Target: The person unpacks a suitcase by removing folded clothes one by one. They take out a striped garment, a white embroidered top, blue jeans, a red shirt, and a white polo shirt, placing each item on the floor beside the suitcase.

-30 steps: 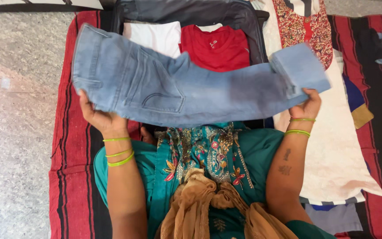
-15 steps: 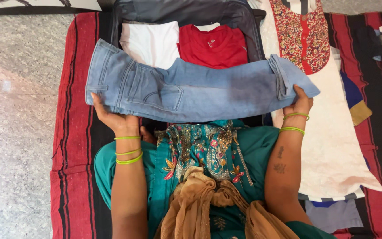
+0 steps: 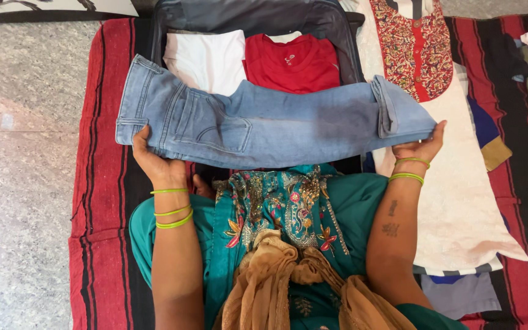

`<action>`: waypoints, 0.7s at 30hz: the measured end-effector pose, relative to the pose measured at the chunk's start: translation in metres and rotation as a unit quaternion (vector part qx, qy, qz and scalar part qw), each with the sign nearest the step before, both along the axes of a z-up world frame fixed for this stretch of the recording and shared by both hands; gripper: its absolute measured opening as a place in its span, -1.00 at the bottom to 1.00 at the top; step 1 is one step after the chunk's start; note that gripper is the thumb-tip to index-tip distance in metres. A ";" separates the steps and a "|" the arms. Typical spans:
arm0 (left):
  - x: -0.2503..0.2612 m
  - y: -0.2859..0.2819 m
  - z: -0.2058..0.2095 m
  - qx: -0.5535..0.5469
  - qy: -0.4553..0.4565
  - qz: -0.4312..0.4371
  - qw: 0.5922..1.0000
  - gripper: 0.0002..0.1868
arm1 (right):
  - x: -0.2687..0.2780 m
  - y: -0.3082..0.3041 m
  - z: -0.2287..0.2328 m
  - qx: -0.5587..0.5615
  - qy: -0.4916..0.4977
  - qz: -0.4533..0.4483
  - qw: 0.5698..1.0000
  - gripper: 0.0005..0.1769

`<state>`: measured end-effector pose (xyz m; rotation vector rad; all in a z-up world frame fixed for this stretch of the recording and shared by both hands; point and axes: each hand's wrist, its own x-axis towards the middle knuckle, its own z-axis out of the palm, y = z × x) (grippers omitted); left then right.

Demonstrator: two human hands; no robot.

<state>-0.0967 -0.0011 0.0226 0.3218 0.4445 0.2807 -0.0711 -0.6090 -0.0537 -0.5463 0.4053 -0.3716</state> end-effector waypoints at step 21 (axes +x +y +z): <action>-0.016 -0.068 -0.031 0.395 -0.008 0.118 0.911 -0.52 | -0.022 0.032 0.057 -0.136 0.053 0.105 0.984 -0.51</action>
